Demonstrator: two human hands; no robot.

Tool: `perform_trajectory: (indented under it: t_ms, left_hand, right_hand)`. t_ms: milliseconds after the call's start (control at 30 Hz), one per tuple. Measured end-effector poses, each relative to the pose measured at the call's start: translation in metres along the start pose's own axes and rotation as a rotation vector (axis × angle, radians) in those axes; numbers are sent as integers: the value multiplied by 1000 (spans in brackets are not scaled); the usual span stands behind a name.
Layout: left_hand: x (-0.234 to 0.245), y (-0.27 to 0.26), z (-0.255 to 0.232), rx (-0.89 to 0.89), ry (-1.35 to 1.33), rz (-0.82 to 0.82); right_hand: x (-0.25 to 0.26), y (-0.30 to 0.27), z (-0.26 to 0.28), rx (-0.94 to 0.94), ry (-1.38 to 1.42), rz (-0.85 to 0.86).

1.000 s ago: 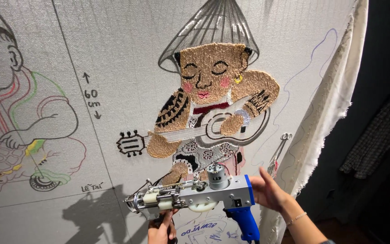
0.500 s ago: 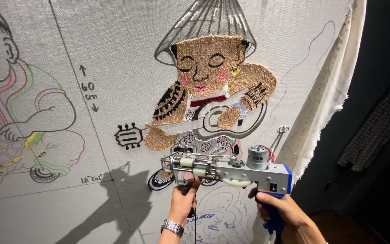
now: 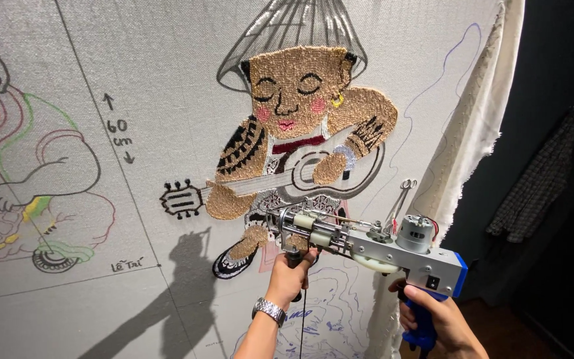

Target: Using a tufting gun to create a patterned rug on a vertical frame.

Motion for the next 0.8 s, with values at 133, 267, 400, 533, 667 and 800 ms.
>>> perform_trajectory:
  t_ms: [133, 267, 400, 533, 667, 800]
  left_hand:
    - [-15, 4, -4, 14, -14, 104]
    - [-19, 8, 0, 53, 16, 97]
    - [-30, 5, -13, 11, 73, 129]
    - [-28, 20, -6, -79, 42, 91]
    - [-30, 27, -16, -133, 12, 91]
    - [-30, 45, -22, -125, 192, 30]
  right_hand:
    - [1, -10, 2, 26, 46, -9]
    - [4, -20, 0, 30, 19, -69]
    - [-1, -28, 3, 68, 91, -49]
    - [12, -30, 1, 65, 12, -197]
    - [-3, -34, 26, 108, -61, -263]
    - [-15, -34, 40, 147, -29, -254]
Point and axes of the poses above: each hand's wrist, its own y-axis towards the middle knuckle, its own x-axis out of the back of the hand, z = x × y, the point moved 10 cm from there along y, towards the middle knuckle, and after that the axes turned 8 degrees about -y, right-handed, at the moved point
